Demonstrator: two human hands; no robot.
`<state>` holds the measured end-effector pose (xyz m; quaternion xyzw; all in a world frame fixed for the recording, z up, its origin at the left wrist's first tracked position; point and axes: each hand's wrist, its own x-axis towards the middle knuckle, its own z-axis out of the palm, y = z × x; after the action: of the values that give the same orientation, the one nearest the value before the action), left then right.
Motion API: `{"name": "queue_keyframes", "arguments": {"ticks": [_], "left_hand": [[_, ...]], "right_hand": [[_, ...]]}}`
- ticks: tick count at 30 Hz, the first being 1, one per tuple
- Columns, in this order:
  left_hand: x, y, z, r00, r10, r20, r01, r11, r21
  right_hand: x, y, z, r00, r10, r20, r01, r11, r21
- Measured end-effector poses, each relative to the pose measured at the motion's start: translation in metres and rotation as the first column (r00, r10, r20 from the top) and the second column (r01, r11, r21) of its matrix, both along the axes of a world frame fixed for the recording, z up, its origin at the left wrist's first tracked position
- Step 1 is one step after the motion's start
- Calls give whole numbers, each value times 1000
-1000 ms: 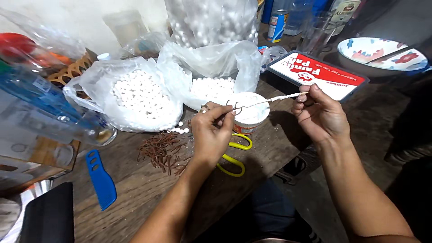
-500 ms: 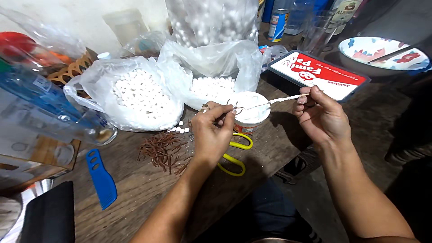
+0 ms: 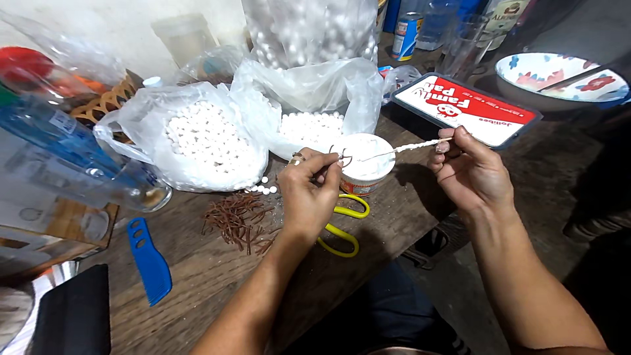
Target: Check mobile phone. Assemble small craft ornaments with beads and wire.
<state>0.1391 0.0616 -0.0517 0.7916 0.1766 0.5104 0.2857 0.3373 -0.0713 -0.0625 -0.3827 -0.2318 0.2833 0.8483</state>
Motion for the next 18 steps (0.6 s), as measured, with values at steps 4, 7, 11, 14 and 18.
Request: {"name": "queue_keyframes", "arguments": {"ticks": [4,7,11,14,18], "left_hand": [[-1,0,0,1000,-4,1,4,1000,-9],[-4,1,1,1000,-9,-13,9,1000,-28],[-19,5,8,1000,-6,-6,6,998,-57],[-44,15,13,1000,26,16,-25,999,-46],[-94,27,12,995,93,30,-90,993,-82]], "right_hand": [[5,1,0,999,-37,28,37,999,5],[5,5,1,934,-157,321,174,984,-25],[2,16,2,614,-185,768,291,957,-2],[6,22,4,500,-87,862,316,945,-87],[10,5,16,292,-23,956,520,843,-138]]}}
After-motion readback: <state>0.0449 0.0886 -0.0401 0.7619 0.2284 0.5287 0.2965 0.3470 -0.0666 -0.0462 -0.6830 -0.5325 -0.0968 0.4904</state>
